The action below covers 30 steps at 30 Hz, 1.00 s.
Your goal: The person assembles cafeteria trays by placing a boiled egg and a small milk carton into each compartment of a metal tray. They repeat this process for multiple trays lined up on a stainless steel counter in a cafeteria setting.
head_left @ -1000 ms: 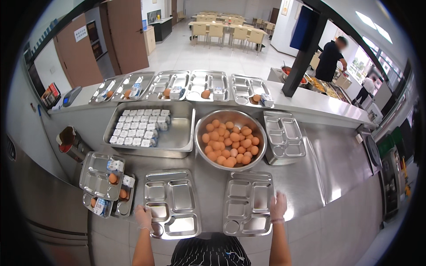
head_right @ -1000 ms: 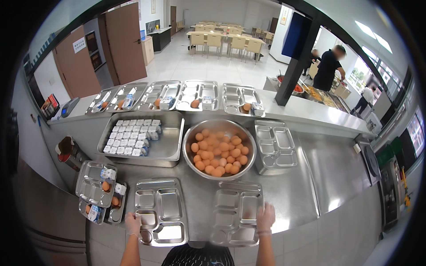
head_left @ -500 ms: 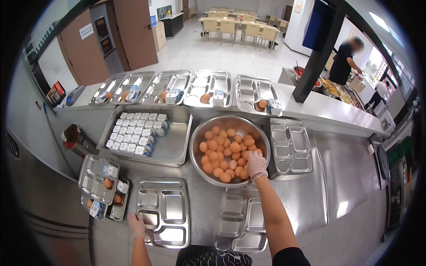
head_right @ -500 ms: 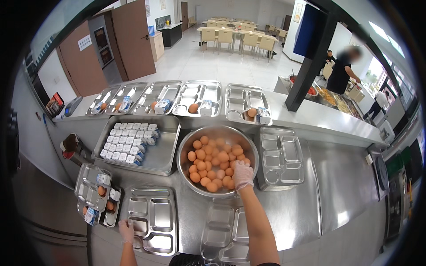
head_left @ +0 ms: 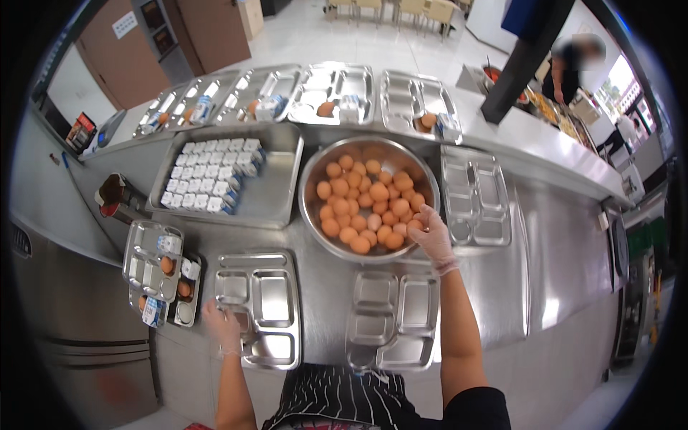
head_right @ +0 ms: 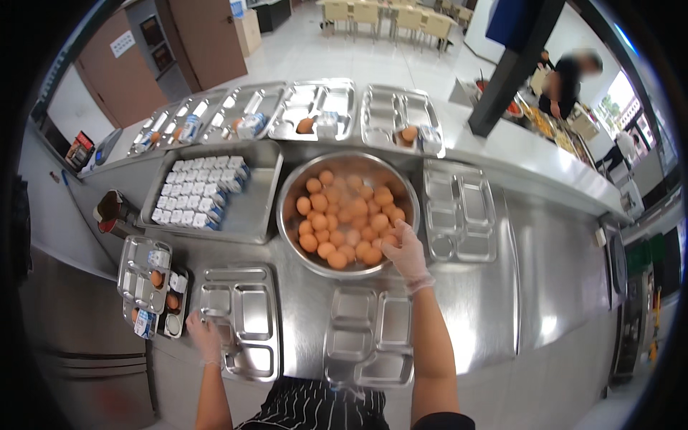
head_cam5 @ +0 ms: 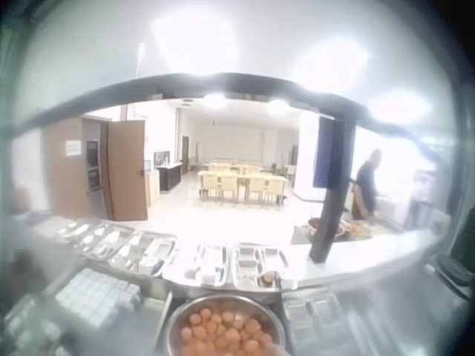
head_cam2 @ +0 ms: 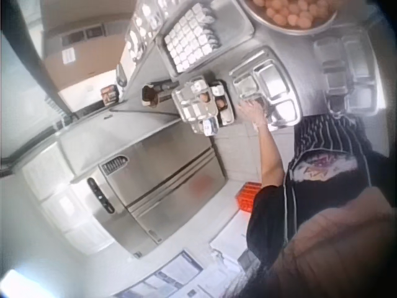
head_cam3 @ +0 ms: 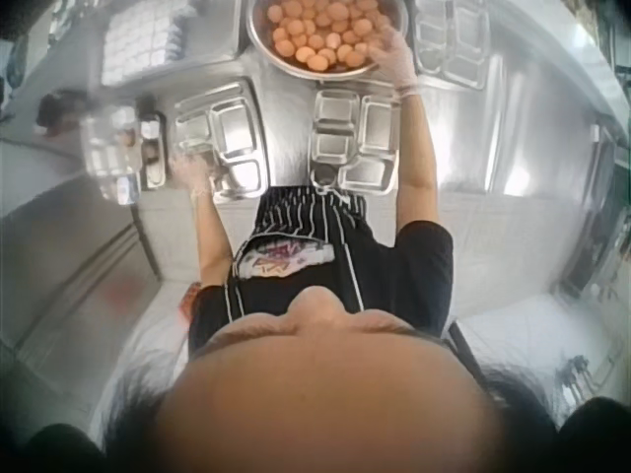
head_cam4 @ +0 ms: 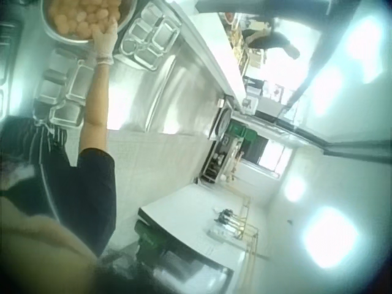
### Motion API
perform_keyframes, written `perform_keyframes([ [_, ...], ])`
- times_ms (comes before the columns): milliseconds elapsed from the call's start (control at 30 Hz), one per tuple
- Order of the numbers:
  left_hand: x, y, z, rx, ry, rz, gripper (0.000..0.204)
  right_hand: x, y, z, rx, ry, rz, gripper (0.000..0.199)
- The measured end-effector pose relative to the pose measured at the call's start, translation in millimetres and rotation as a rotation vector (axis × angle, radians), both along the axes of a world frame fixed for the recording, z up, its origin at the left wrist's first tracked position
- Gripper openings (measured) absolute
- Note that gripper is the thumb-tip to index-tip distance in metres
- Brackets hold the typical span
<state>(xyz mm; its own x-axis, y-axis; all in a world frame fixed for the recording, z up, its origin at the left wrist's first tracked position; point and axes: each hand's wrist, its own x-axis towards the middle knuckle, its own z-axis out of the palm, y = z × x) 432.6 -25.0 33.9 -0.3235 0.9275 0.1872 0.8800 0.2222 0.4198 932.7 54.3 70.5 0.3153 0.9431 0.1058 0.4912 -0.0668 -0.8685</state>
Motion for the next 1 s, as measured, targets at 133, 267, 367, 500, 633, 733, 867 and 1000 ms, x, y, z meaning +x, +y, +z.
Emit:
perform_keyframes([
  [133, 20.2, -12.5, -16.9, 0.098, -0.169, -0.167, 0.039, -32.1, -97.0, 8.7, -0.083, 0.038, 0.139, 0.037],
  [267, 79.9, 9.8, 13.9, 0.087, -0.358, -0.39, 0.039, -65.2, -212.5, -16.1, -0.314, -0.158, 0.087, 0.031],
  [367, 139.4, 40.8, 46.2, 0.16, -0.386, -0.625, 0.036, -79.0, -256.0, -46.3, -0.384, -0.389, 0.055, 0.036],
  [500, 211.7, 80.1, 74.7, 0.107, -0.264, -0.89, 0.033, -87.1, -260.7, -50.3, -0.288, -0.466, 0.138, 0.045],
  [633, 278.4, 120.9, 80.1, -0.371, 0.032, -0.931, 0.037, -74.8, -213.8, -12.3, 0.012, -0.475, -0.026, 0.045],
  [733, 294.8, 139.4, 72.8, -0.597, 0.146, -0.904, 0.026, -63.7, -140.0, 24.2, 0.178, -0.478, -0.054, 0.04],
  [867, 303.7, 153.0, 21.1, -0.493, 0.188, -0.942, 0.018, -57.9, -45.0, 20.1, 0.18, -0.604, 0.015, 0.035],
  [1000, 295.1, 143.9, 25.1, -0.278, -0.083, -0.949, 0.029, -52.8, 8.8, 9.4, -0.299, -0.795, 0.145, 0.035],
])
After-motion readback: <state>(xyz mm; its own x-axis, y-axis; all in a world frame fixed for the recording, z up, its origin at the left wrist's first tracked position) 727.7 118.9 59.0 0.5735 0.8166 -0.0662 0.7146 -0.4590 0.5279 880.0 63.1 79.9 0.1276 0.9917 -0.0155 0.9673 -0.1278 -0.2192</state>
